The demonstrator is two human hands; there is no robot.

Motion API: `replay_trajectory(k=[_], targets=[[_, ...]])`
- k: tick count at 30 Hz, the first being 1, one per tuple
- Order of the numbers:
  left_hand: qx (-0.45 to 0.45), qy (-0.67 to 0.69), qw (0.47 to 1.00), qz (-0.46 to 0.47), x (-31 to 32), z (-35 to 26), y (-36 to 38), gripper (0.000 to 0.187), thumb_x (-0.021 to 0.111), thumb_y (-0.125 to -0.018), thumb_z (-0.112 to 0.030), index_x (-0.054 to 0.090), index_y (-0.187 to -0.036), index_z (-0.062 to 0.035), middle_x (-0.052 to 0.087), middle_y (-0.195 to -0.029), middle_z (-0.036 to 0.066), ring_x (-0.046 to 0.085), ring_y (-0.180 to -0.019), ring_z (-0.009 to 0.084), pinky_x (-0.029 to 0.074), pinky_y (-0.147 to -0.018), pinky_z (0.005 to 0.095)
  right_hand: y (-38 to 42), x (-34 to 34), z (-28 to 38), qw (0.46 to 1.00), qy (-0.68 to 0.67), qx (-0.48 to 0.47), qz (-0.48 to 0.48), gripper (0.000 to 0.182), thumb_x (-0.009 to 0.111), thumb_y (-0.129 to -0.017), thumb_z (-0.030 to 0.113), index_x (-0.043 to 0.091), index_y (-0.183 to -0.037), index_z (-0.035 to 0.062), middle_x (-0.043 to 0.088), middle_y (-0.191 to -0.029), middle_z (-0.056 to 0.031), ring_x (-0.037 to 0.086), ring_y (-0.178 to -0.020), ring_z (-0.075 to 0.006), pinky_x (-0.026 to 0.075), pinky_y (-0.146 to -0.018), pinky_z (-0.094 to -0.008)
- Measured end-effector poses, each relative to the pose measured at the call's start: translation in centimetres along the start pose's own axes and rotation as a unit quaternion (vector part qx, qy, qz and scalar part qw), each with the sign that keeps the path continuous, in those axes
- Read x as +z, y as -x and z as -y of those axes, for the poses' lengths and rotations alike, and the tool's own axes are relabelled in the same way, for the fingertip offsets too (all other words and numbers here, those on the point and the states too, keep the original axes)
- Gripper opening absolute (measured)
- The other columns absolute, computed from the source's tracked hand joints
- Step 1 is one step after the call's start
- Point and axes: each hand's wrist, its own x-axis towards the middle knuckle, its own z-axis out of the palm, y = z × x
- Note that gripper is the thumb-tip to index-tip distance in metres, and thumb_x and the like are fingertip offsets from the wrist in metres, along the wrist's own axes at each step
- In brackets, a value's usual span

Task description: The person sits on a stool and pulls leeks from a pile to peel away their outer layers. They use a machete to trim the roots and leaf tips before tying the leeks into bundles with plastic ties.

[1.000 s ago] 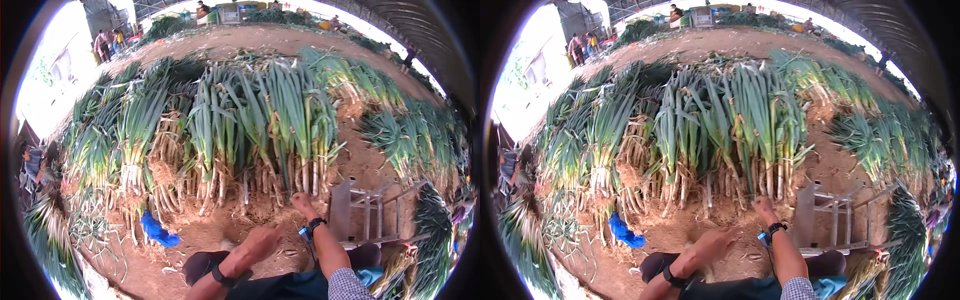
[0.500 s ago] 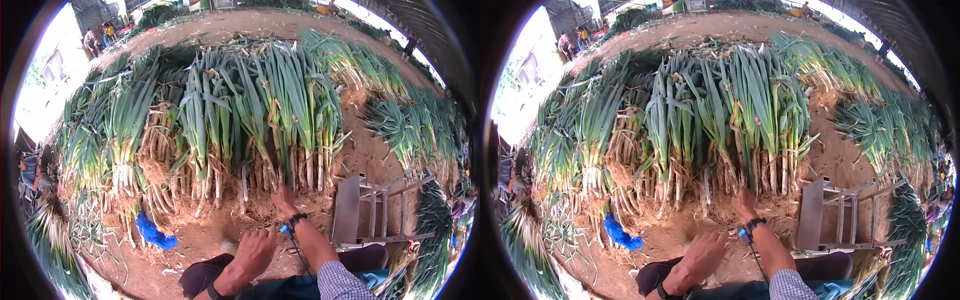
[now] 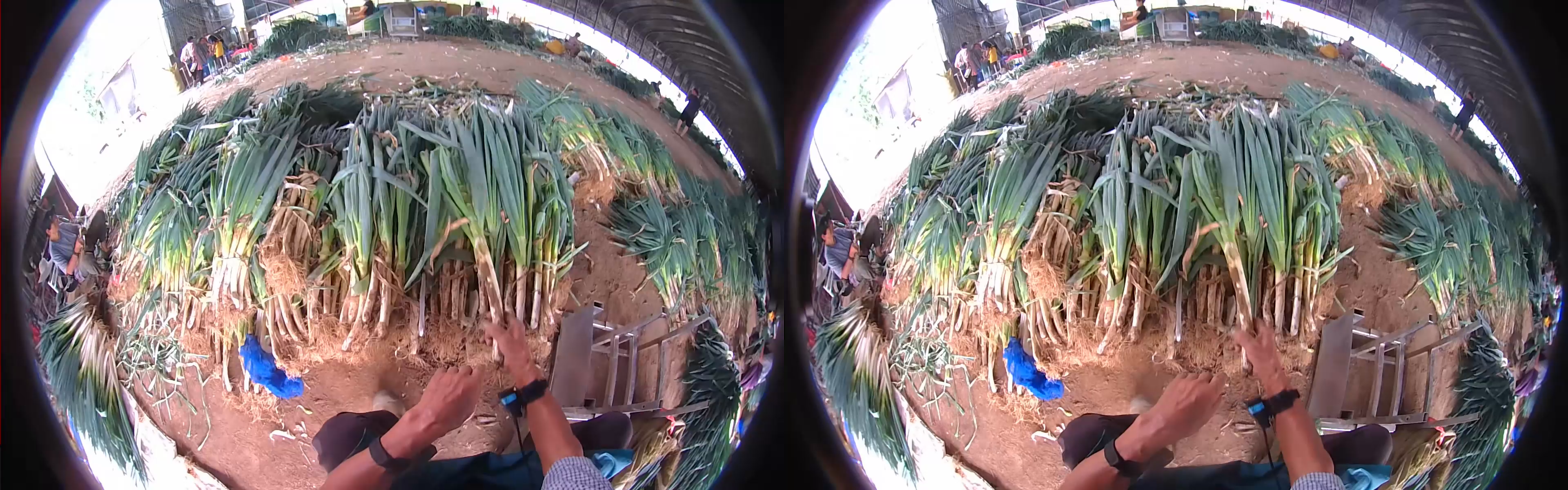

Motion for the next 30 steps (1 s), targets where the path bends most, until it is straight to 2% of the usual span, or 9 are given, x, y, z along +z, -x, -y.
replay_trajectory(k=[2,7,10,13,17,20,23,28,30], targets=[[-0.001,0.003,1.0,0.0,-0.1,-0.3,0.3,0.021,0.056,-0.09,-0.013,0.053,-0.106,0.0006,0.063,-0.089,0.019,0.063,-0.087,0.0368,0.047,-0.078,0.0469,1.0,0.4,0.9,0.993,0.11,-0.009,-0.036,0.049,0.069,-0.085,0.037,0.063,-0.103,-0.0081,0.066,-0.079,-0.0092,0.062,-0.071,-0.0161,0.051,-0.062,-0.0323],[0.011,0.013,1.0,-0.018,0.7,0.1,0.8,0.017,0.053,-0.089,-0.011,0.054,-0.101,-0.0003,0.064,-0.089,0.019,0.064,-0.086,0.0375,0.048,-0.076,0.0474,-2.3,2.8,-4.2,0.967,0.216,-0.005,-0.135,0.041,0.074,-0.08,0.027,0.062,-0.101,-0.0061,0.066,-0.083,-0.0148,0.062,-0.074,-0.0211,0.051,-0.067,-0.0365],[-0.033,0.011,0.999,0.014,0.4,0.4,1.3,0.016,0.052,-0.087,-0.009,0.054,-0.1,-0.0005,0.065,-0.092,0.02,0.065,-0.088,0.0369,0.047,-0.076,0.0465,-5.5,3.8,-12.2,0.989,0.141,0.041,-0.026,0.036,0.076,-0.077,0.02,0.061,-0.102,-0.0011,0.067,-0.084,-0.0136,0.062,-0.073,-0.0235,0.052,-0.067,-0.0366],[-0.053,0.006,0.998,0.024,-0.1,0.5,0.9,0.017,0.053,-0.085,-0.008,0.054,-0.101,-0.0001,0.065,-0.093,0.02,0.065,-0.088,0.0372,0.047,-0.076,0.0467,-3.7,5.0,-12.9,0.967,0.245,-0.056,-0.04,0.036,0.077,-0.077,0.021,0.06,-0.103,0.0017,0.068,-0.086,-0.0143,0.064,-0.077,-0.0229,0.052,-0.068,-0.0374],[-0.019,-0.014,1.0,-0.002,0.5,1.1,1.0,0.022,0.055,-0.084,-0.009,0.055,-0.104,0.0002,0.064,-0.091,0.019,0.065,-0.086,0.0362,0.047,-0.075,0.0467,-4.4,5.9,-11.3,0.991,0.093,0.088,0.045,0.073,0.075,-0.085,0.025,0.039,-0.139,-0.008,0.064,-0.085,-0.0083,0.061,-0.071,-0.0155,0.05,-0.058,-0.0295],[-0.013,0.002,1.0,-0.003,0.6,1.0,1.1,0.022,0.056,-0.086,-0.011,0.054,-0.104,-0.0001,0.064,-0.09,0.019,0.064,-0.087,0.0372,0.047,-0.077,0.0476,-5.3,6.6,-12.4,0.979,-0.119,0.163,0.017,0.064,0.074,-0.086,0.025,0.044,-0.135,-0.0028,0.061,-0.08,-0.0089,0.061,-0.065,-0.0165,0.053,-0.055,-0.0314],[-0.021,0.034,0.998,-0.04,-0.2,0.8,1.1,0.022,0.059,-0.09,-0.015,0.053,-0.105,0.0,0.062,-0.093,0.021,0.062,-0.09,0.0398,0.046,-0.081,0.0496,-4.0,7.1,-5.5,0.916,-0.323,0.226,0.078,0.05,0.071,-0.088,0.024,0.05,-0.127,0.001,0.062,-0.079,-0.0092,0.061,-0.059,-0.0166,0.055,-0.052,-0.0321],[0.009,-0.018,0.957,-0.29,-3.7,0.1,0.8,0.044,0.062,-0.087,-0.015,0.048,-0.126,0.0015,0.056,-0.116,0.027,0.055,-0.107,0.0439,0.046,-0.089,0.0484,-2.6,7.2,5.0,0.945,-0.306,0.088,0.071,0.02,0.066,-0.092,0.018,0.061,-0.1,0.0011,0.063,-0.075,-0.0041,0.063,-0.065,-0.0135,0.051,-0.057,-0.0272],[-0.052,0.08,0.949,-0.301,-3.3,1.5,1.1,0.052,0.064,-0.087,-0.015,0.043,-0.132,0.002,0.051,-0.124,0.029,0.052,-0.111,0.0465,0.045,-0.092,0.0487,-0.9,8.1,10.1,0.954,-0.293,0.011,0.055,0.02,0.067,-0.092,0.02,0.061,-0.095,0.0008,0.064,-0.075,-0.0037,0.063,-0.066,-0.0129,0.051,-0.06,-0.0257]])
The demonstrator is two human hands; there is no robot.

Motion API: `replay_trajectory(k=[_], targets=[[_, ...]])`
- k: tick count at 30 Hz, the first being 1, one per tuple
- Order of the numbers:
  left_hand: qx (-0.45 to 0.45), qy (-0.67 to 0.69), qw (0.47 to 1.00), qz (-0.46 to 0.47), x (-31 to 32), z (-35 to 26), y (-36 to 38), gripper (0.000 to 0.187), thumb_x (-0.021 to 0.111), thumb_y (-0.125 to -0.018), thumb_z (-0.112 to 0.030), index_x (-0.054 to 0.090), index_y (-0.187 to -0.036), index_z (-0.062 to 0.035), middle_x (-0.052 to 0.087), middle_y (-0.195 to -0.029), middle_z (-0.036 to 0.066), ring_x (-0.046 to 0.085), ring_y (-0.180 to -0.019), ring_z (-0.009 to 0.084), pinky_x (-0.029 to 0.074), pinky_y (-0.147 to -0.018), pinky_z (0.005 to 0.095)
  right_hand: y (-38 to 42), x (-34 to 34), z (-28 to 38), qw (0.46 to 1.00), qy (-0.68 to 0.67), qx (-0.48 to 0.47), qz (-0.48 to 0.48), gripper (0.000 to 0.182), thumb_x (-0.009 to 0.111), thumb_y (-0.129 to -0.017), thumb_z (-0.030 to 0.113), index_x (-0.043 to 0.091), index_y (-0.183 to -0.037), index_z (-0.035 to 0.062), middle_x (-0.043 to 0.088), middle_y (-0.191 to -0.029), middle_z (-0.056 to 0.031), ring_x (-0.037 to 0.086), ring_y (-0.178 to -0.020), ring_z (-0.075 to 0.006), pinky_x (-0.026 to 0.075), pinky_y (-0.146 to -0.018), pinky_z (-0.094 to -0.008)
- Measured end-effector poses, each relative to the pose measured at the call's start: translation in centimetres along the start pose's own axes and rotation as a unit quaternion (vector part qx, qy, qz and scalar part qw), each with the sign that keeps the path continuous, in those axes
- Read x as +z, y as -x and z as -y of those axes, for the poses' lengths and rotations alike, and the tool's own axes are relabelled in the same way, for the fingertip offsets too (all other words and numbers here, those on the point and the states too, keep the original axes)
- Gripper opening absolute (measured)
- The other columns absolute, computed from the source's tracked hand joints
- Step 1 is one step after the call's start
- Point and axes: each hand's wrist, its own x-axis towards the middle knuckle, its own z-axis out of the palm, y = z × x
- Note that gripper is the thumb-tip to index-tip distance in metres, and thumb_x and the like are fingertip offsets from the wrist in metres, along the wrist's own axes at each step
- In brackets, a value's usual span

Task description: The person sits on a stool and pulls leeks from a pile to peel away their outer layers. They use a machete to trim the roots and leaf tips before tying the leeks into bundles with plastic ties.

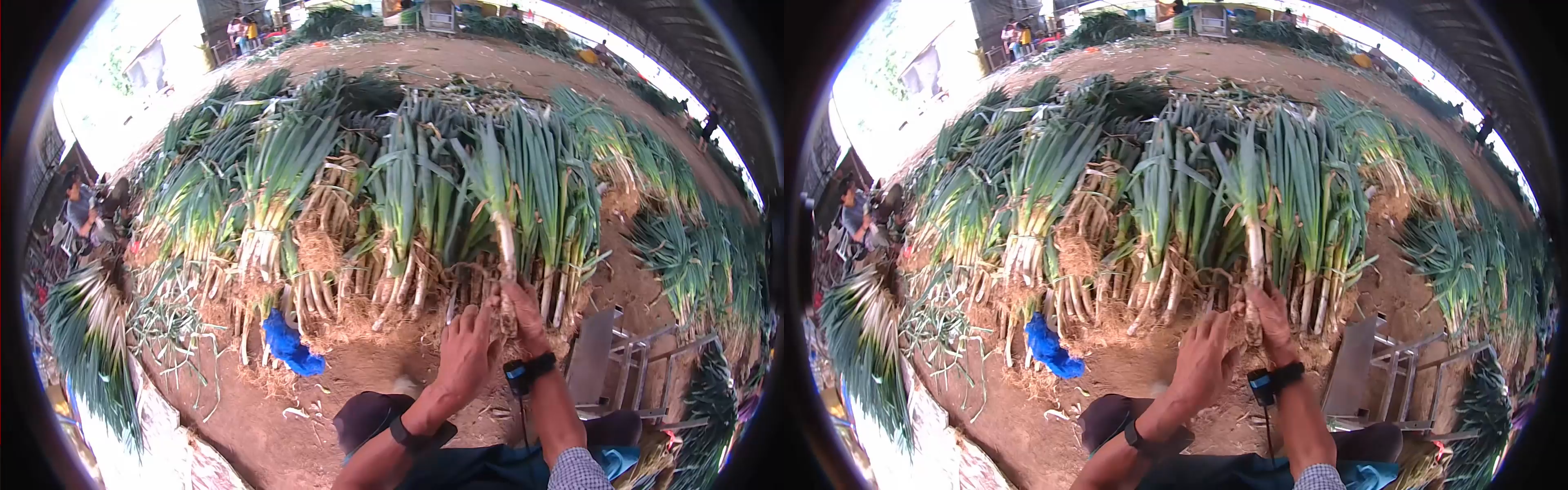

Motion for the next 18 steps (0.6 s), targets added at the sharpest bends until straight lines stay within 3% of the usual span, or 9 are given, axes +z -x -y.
replay_trajectory(k=[3,5,8,9,10,11,13,15,18], targets=[[-0.121,0.244,0.961,0.053,-1.0,0.8,0.2,0.055,0.065,-0.091,-0.019,0.04,-0.136,0.0022,0.051,-0.129,0.023,0.054,-0.113,0.0383,0.047,-0.094,0.0459,0.4,3.5,2.2,0.993,0.115,-0.031,0.024,0.028,0.068,-0.09,0.023,0.058,-0.105,0.0024,0.063,-0.078,-0.0049,0.062,-0.064,-0.0132,0.054,-0.057,-0.0269],[-0.178,0.494,0.843,0.115,-0.7,2.4,0.0,0.056,0.064,-0.093,-0.021,0.039,-0.137,0.0016,0.052,-0.13,0.021,0.054,-0.115,0.0315,0.048,-0.094,0.043,-1.0,6.1,2.2,0.964,0.261,-0.054,0.002,0.032,0.07,-0.087,0.022,0.057,-0.109,0.0025,0.063,-0.079,-0.0062,0.062,-0.064,-0.013,0.056,-0.055,-0.028],[-0.264,0.489,0.829,0.058,-3.2,4.7,-1.2,0.044,0.058,-0.097,-0.025,0.046,-0.13,0.0022,0.058,-0.117,0.015,0.058,-0.108,0.0235,0.051,-0.091,0.039,-3.6,9.3,0.2,0.935,0.335,-0.108,0.033,0.047,0.073,-0.084,0.033,0.056,-0.112,-0.001,0.063,-0.086,-0.0103,0.063,-0.065,-0.019,0.057,-0.059,-0.0301],[-0.298,0.483,0.822,0.055,-4.2,5.8,-1.2,0.042,0.057,-0.098,-0.025,0.048,-0.128,0.0024,0.06,-0.114,0.015,0.06,-0.105,0.0237,0.052,-0.09,0.0384,-4.0,10.3,0.2,0.907,0.404,-0.099,0.069,0.048,0.072,-0.086,0.036,0.057,-0.111,-0.0023,0.064,-0.091,-0.0132,0.064,-0.075,-0.0221,0.057,-0.067,-0.0337],[-0.289,0.602,0.743,0.044,-2.5,10.9,-1.1,0.037,0.054,-0.099,-0.024,0.049,-0.124,0.0035,0.06,-0.111,0.014,0.062,-0.098,0.0237,0.054,-0.086,0.0381,-3.5,11.7,1.5,0.878,0.456,-0.058,0.131,0.059,0.07,-0.088,0.04,0.054,-0.12,-0.0066,0.064,-0.113,-0.0227,0.065,-0.097,-0.0292,0.055,-0.084,-0.0384],[-0.281,0.709,0.646,0.036,-0.7,15.4,-0.9,0.033,0.052,-0.1,-0.022,0.05,-0.12,0.0045,0.061,-0.107,0.014,0.065,-0.09,0.0238,0.057,-0.082,0.0378,-5.9,9.0,-3.8,0.83,0.516,-0.161,0.134,0.069,0.069,-0.089,0.041,0.048,-0.132,-0.0084,0.055,-0.132,-0.0279,0.059,-0.116,-0.0328,0.05,-0.097,-0.0394],[-0.334,0.594,0.729,-0.062,-4.5,13.9,-1.5,0.026,0.047,-0.1,-0.016,0.051,-0.114,0.0057,0.063,-0.102,0.016,0.067,-0.079,0.0259,0.059,-0.072,0.0388,-3.9,8.6,-4.5,0.871,0.44,-0.054,0.213,0.072,0.068,-0.091,0.035,0.04,-0.14,-0.0094,0.052,-0.136,-0.0281,0.058,-0.119,-0.0366,0.048,-0.101,-0.0386],[-0.443,0.578,0.676,-0.113,-3.8,19.4,-0.6,0.021,0.043,-0.099,-0.011,0.054,-0.105,0.0059,0.064,-0.097,0.018,0.067,-0.078,0.0276,0.06,-0.07,0.041,-2.4,5.0,-6.9,0.877,0.42,0.044,0.23,0.069,0.068,-0.09,0.035,0.044,-0.139,-0.0065,0.057,-0.131,-0.0253,0.062,-0.113,-0.0354,0.052,-0.095,-0.0393],[-0.535,0.458,0.697,-0.135,-1.2,28.0,2.0,0.016,0.047,-0.095,-0.008,0.055,-0.095,0.0053,0.062,-0.087,0.018,0.066,-0.072,0.0313,0.06,-0.063,0.0437,1.7,-1.4,-6.4,0.842,0.51,0.013,0.173,0.058,0.069,-0.089,0.033,0.053,-0.133,-0.0013,0.065,-0.12,-0.0214,0.066,-0.107,-0.031,0.055,-0.086,-0.0387]])
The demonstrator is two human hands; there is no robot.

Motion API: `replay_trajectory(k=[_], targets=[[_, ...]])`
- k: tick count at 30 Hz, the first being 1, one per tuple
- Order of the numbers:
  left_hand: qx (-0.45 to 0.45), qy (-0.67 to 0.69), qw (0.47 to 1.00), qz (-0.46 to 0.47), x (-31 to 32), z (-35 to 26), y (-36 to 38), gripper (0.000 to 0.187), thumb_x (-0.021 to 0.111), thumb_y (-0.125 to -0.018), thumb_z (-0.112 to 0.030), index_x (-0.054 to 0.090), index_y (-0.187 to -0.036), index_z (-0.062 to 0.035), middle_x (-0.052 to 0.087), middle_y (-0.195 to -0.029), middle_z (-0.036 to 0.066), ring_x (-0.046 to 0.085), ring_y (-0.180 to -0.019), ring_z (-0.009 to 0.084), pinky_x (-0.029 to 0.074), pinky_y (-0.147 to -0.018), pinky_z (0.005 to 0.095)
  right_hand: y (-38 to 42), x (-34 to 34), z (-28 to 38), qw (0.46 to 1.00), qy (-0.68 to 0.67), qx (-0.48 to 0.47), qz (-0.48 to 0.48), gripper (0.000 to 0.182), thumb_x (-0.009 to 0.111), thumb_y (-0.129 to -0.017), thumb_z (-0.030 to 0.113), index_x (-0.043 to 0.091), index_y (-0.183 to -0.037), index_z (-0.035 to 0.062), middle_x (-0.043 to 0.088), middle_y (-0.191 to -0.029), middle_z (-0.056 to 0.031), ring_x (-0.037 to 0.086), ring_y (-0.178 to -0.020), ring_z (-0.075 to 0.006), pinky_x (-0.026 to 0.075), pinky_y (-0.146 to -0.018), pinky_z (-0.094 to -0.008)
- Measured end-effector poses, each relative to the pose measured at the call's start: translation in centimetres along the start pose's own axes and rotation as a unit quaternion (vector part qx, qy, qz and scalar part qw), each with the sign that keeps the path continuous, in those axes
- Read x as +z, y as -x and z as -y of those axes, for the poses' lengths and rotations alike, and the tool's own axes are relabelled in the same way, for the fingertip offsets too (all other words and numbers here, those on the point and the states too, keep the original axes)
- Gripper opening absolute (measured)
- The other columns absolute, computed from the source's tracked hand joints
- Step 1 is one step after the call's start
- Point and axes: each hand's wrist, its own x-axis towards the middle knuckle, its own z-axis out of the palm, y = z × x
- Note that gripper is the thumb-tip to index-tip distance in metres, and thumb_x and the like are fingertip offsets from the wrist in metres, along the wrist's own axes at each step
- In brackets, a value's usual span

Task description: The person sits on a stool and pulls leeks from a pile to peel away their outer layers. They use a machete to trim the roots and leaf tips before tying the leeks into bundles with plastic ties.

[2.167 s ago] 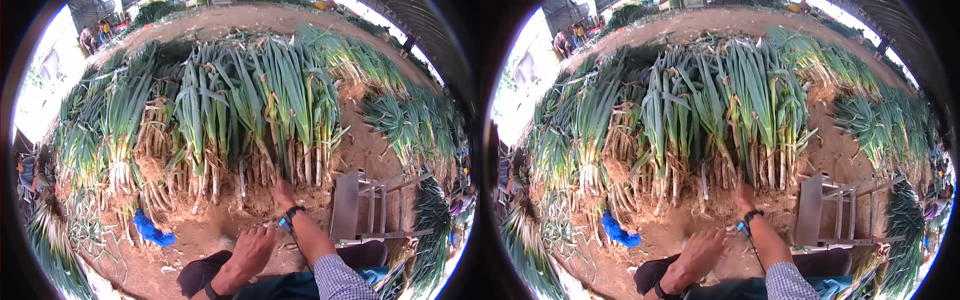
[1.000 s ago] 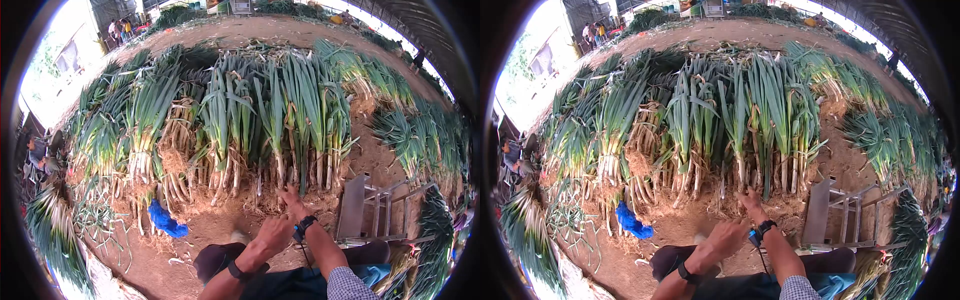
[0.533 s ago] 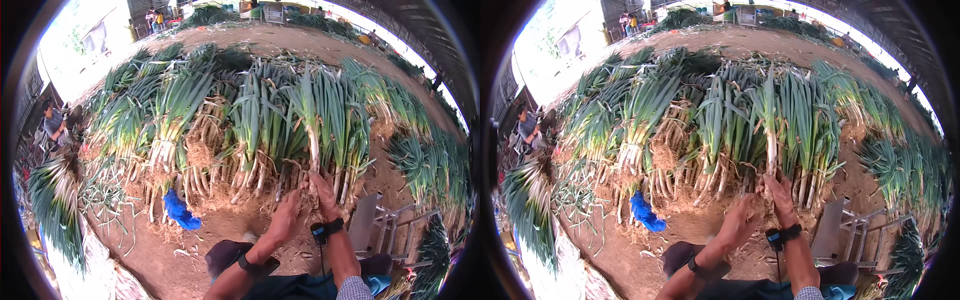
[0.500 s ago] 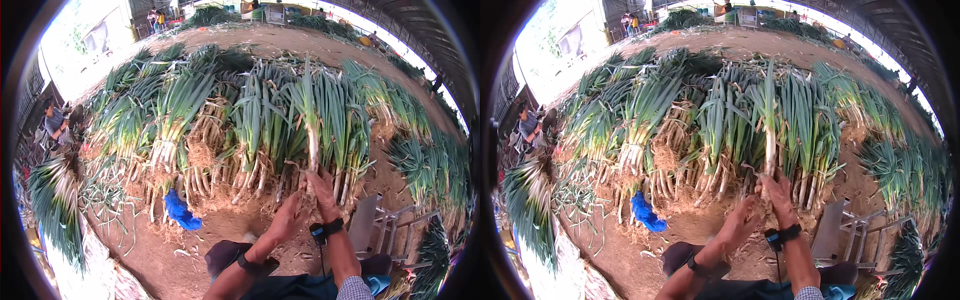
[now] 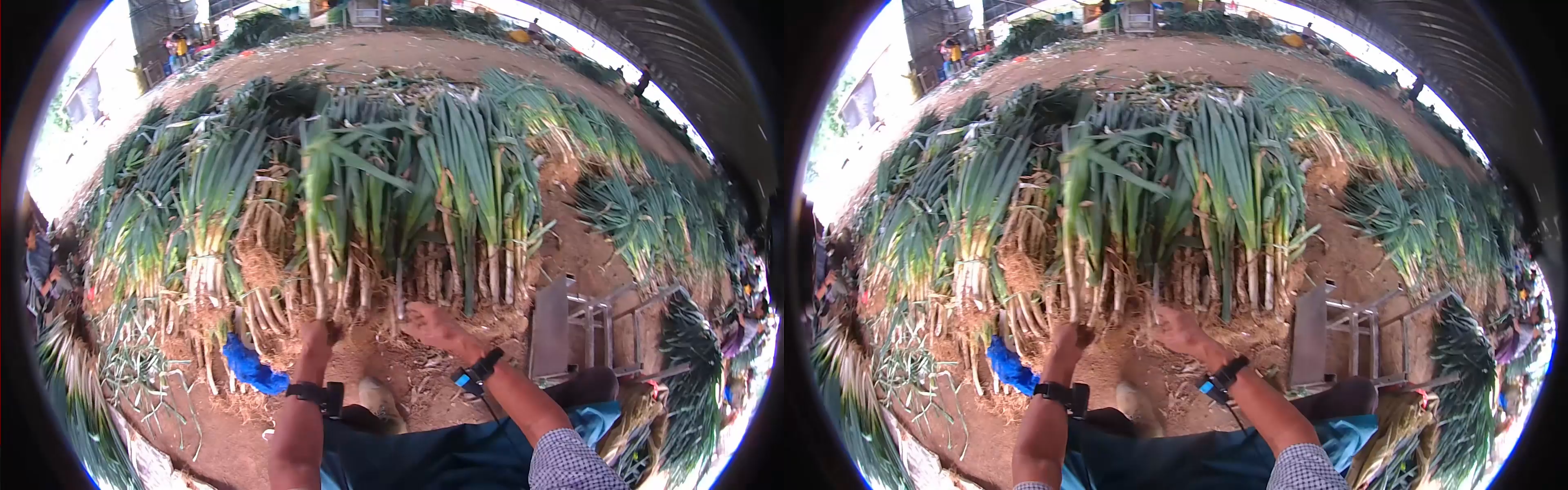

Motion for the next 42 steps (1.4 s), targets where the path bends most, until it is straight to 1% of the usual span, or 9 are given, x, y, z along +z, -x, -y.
replay_trajectory(k=[4,7,9,20,23,25,28,33,42], targets=[[0.018,-0.071,0.994,-0.085,0.8,1.4,-0.7,0.014,0.054,-0.088,-0.009,0.057,-0.095,0.0025,0.054,-0.077,0.012,0.061,-0.062,0.027,0.056,-0.057,0.0414,6.6,-4.5,-5.3,0.995,0.009,0.064,-0.074,0.043,0.072,-0.088,0.029,0.063,-0.119,0.002,0.07,-0.109,-0.0178,0.069,-0.097,-0.0241,0.057,-0.076,-0.0347],[0.007,-0.133,0.991,-0.011,2.6,1.2,1.0,0.027,0.057,-0.087,-0.011,0.057,-0.111,0.0024,0.056,-0.08,0.01,0.055,-0.059,0.0178,0.044,-0.047,0.0287,11.9,-10.0,-2.0,0.991,-0.012,0.029,-0.127,0.036,0.069,-0.091,0.026,0.063,-0.117,0.002,0.07,-0.102,-0.0143,0.069,-0.085,-0.0193,0.057,-0.071,-0.0307],[0.103,-0.2,0.974,-0.035,3.7,2.0,0.9,0.016,0.061,-0.084,-0.013,0.06,-0.096,-0.0021,0.052,-0.071,0.001,0.045,-0.055,0.0108,0.036,-0.048,0.0261,16.0,-12.3,4.2,0.965,-0.009,0.124,-0.23,0.033,0.066,-0.094,0.025,0.063,-0.118,0.003,0.069,-0.097,-0.0119,0.067,-0.085,-0.0166,0.056,-0.074,-0.0276],[0.312,-0.215,0.913,0.151,13.6,-1.7,12.5,0.017,0.054,-0.092,-0.013,0.06,-0.077,-0.0115,0.045,-0.068,-0.01,0.042,-0.062,0.0016,0.03,-0.051,0.0217,34.5,-19.8,6.0,0.882,-0.094,-0.044,-0.459,0.027,0.065,-0.091,-0.002,0.061,-0.118,-0.0011,0.067,-0.099,-0.0032,0.063,-0.093,-0.0096,0.052,-0.082,-0.0244],[0.393,-0.351,0.835,0.159,13.9,-5.1,17.1,0.018,0.059,-0.093,-0.014,0.067,-0.104,-0.0023,0.067,-0.089,0.003,0.063,-0.083,0.0126,0.05,-0.069,0.0259,37.2,-20.5,7.5,0.884,-0.063,-0.055,-0.46,0.024,0.066,-0.091,0.002,0.062,-0.114,-0.0039,0.068,-0.094,-0.0039,0.063,-0.087,-0.0084,0.052,-0.077,-0.0241],[0.483,-0.432,0.752,0.119,13.7,-6.9,18.1,0.022,0.062,-0.092,-0.015,0.066,-0.108,-0.0005,0.068,-0.1,0.011,0.066,-0.091,0.0208,0.052,-0.075,0.0301,38.6,-21.0,9.6,0.885,-0.061,-0.068,-0.456,0.026,0.067,-0.091,0.004,0.062,-0.116,-0.0042,0.068,-0.094,-0.0044,0.063,-0.087,-0.0084,0.052,-0.076,-0.0244],[0.45,-0.4,0.781,0.166,12.2,-10.3,27.1,0.027,0.064,-0.091,-0.014,0.064,-0.114,0.0011,0.064,-0.115,0.019,0.067,-0.096,0.0299,0.053,-0.082,0.0355,40.5,-23.2,12.3,0.891,-0.046,-0.075,-0.445,0.029,0.07,-0.091,0.01,0.063,-0.115,-0.0046,0.069,-0.089,-0.0042,0.064,-0.082,-0.0093,0.053,-0.073,-0.025],[0.639,-0.489,0.584,0.104,5.0,-14.4,34.2,0.028,0.065,-0.086,-0.003,0.062,-0.113,0.0028,0.061,-0.119,0.02,0.067,-0.092,0.0322,0.053,-0.085,0.0375,42.5,-30.2,16.8,0.897,0.052,-0.094,-0.429,0.027,0.069,-0.092,0.016,0.066,-0.11,-0.004,0.069,-0.084,-0.0045,0.065,-0.076,-0.0097,0.054,-0.066,-0.0253],[0.493,-0.643,0.584,0.057,1.8,-24.4,42.9,0.02,0.066,-0.086,-0.005,0.065,-0.104,0.0018,0.065,-0.103,0.019,0.066,-0.078,0.0278,0.052,-0.073,0.0367,33.7,-49.5,23.9,0.856,0.21,-0.045,-0.47,0.024,0.061,-0.092,0.023,0.067,-0.094,-0.0004,0.067,-0.074,-0.0069,0.065,-0.063,-0.0137,0.054,-0.057,-0.0293]])
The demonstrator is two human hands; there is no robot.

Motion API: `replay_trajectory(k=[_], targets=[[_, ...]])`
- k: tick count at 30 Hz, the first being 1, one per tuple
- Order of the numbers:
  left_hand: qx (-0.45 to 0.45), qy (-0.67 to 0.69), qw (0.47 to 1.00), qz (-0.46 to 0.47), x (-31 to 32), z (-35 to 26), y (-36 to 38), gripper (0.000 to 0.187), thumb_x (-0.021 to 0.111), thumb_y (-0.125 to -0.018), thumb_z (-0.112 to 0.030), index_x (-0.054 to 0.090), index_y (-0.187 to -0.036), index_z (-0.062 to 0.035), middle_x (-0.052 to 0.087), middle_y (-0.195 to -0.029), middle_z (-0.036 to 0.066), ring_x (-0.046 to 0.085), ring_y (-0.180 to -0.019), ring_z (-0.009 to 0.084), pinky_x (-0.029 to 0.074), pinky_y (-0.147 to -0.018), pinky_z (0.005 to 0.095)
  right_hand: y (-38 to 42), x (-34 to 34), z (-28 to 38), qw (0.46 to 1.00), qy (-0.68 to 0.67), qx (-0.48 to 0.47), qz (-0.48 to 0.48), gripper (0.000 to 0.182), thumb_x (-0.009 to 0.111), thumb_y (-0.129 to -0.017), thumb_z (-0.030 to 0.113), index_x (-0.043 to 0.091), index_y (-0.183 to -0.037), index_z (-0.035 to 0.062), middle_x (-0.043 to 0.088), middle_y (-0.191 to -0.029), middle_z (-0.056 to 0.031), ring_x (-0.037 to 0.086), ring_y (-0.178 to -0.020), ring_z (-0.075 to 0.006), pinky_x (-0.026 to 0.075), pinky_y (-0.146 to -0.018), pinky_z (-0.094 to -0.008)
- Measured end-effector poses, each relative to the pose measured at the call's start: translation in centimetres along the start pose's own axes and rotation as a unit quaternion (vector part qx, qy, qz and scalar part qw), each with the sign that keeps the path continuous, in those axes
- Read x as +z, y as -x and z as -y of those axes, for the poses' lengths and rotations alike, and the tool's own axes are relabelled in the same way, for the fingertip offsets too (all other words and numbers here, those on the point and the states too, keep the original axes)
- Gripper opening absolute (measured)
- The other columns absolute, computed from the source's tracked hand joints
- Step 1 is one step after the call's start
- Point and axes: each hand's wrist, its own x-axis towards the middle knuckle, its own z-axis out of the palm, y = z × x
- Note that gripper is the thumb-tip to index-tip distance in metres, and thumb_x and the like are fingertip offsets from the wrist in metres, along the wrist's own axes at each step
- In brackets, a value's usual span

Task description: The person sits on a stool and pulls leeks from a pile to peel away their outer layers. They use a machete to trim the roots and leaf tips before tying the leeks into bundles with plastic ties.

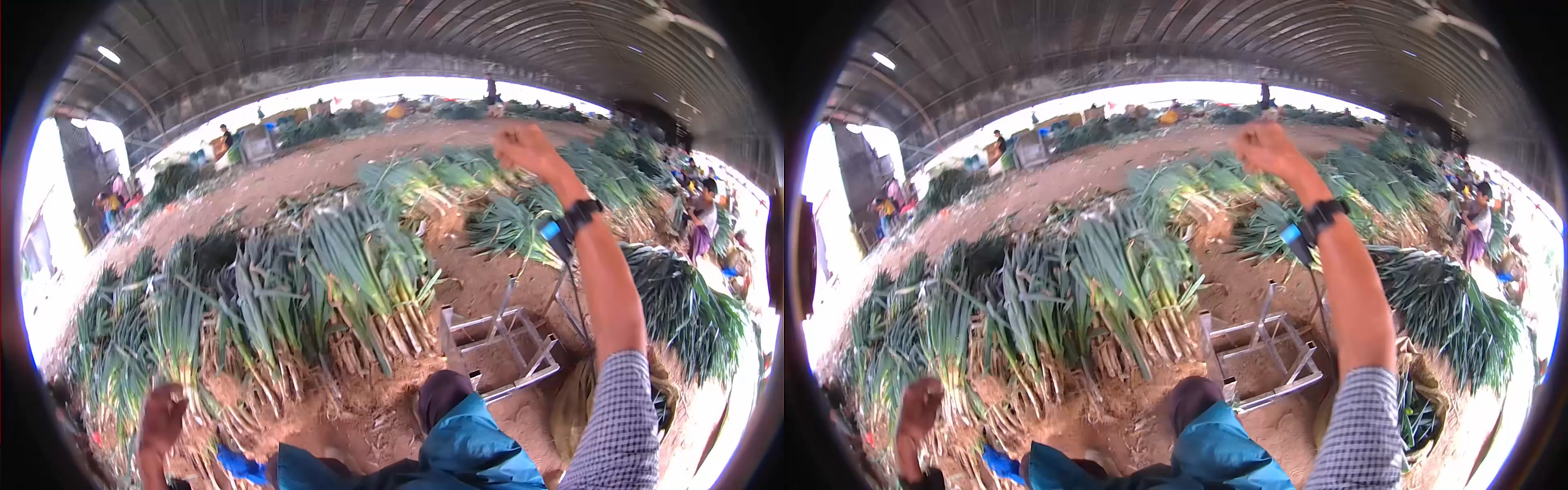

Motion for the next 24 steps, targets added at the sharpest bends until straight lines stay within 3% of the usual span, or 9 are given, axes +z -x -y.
replay_trajectory(k=[1,4,6,9,10,14,15,20,24], targets=[[0.156,-0.06,0.985,-0.037,1.6,5.2,-2.4,0.02,0.065,-0.086,-0.008,0.065,-0.104,0.0011,0.065,-0.098,0.02,0.064,-0.083,0.034,0.05,-0.076,0.0388,-1.8,3.2,-0.9,0.998,-0.06,-0.005,-0.026,0.026,0.062,-0.092,0.025,0.067,-0.093,-0.0008,0.067,-0.074,-0.0069,0.065,-0.063,-0.0139,0.053,-0.057,-0.0291],[0.05,-0.026,0.997,-0.049,6.8,0.6,-5.6,0.014,0.061,-0.09,-0.013,0.065,-0.097,-0.003,0.062,-0.086,0.021,0.06,-0.073,0.0322,0.048,-0.069,0.0378,-1.8,16.8,-2.2,0.959,-0.269,0.038,-0.08,0.029,0.063,-0.093,0.029,0.067,-0.092,-0.0001,0.067,-0.074,-0.0066,0.064,-0.064,-0.0139,0.053,-0.058,-0.0289],[0.008,0.059,0.998,0.007,16.3,5.0,-8.3,0.041,0.066,-0.092,-0.028,0.059,-0.127,-0.0078,0.067,-0.114,0.011,0.065,-0.099,0.0277,0.052,-0.09,0.0389,0.6,28.1,-3.9,0.931,-0.323,0.144,0.088,0.028,0.065,-0.093,0.031,0.067,-0.089,0.0031,0.067,-0.078,-0.0068,0.063,-0.067,-0.0147,0.054,-0.066,-0.0317],[-0.052,0.064,0.977,0.196,20.6,-1.0,-10.2,0.042,0.065,-0.09,-0.033,0.062,-0.121,-0.0042,0.067,-0.113,0.017,0.065,-0.104,0.031,0.051,-0.09,0.0417,5.2,43.7,-4.6,0.901,-0.305,0.215,0.22,0.034,0.066,-0.092,0.038,0.066,-0.091,0.0039,0.066,-0.08,-0.0067,0.068,-0.078,-0.0172,0.059,-0.065,-0.0291],[-0.016,0.061,0.982,0.176,23.1,0.6,-11.3,0.038,0.063,-0.09,-0.031,0.062,-0.115,-0.0033,0.066,-0.108,0.021,0.064,-0.101,0.0361,0.05,-0.086,0.045,6.7,46.6,-2.6,0.872,-0.335,0.278,0.224,0.037,0.067,-0.091,0.041,0.066,-0.093,0.0045,0.067,-0.082,-0.0066,0.068,-0.076,-0.0173,0.06,-0.069,-0.0297],[0.001,0.042,0.978,0.206,28.2,2.3,-15.1,0.034,0.061,-0.088,-0.03,0.063,-0.113,-0.0056,0.066,-0.098,0.026,0.062,-0.098,0.0425,0.049,-0.084,0.0496,10.3,62.3,-8.2,0.807,-0.531,0.064,0.25,0.038,0.066,-0.091,0.028,0.063,-0.119,0.0025,0.067,-0.097,-0.0044,0.067,-0.084,-0.0135,0.056,-0.072,-0.0274],[-0.022,0.033,0.974,0.224,28.4,1.9,-16.2,0.038,0.063,-0.087,-0.031,0.063,-0.114,-0.0041,0.066,-0.099,0.025,0.062,-0.1,0.0415,0.048,-0.086,0.0493,9.5,59.2,-3.5,0.82,-0.465,0.199,0.27,0.049,0.066,-0.092,0.039,0.061,-0.119,-0.0015,0.066,-0.096,-0.0074,0.066,-0.083,-0.0153,0.056,-0.073,-0.0303],[-0.058,0.055,0.98,0.184,32.5,5.7,-17.6,0.045,0.063,-0.086,-0.031,0.061,-0.12,-0.0019,0.067,-0.111,0.024,0.063,-0.106,0.0403,0.049,-0.092,0.0466,8.6,63.6,-3.9,0.795,-0.466,0.305,0.239,0.059,0.066,-0.085,0.061,0.065,-0.096,0.003,0.066,-0.09,-0.0095,0.065,-0.079,-0.0184,0.056,-0.072,-0.0326],[-0.113,0.117,0.976,0.146,33.4,8.0,-18.4,0.04,0.063,-0.085,-0.029,0.063,-0.112,0.0002,0.066,-0.106,0.026,0.063,-0.103,0.0417,0.049,-0.09,0.048,10.7,68.0,-5.7,0.746,-0.47,0.355,0.311,0.076,0.065,-0.085,0.062,0.056,-0.121,-0.0045,0.063,-0.111,-0.0166,0.063,-0.099,-0.0256,0.055,-0.087,-0.0386]])
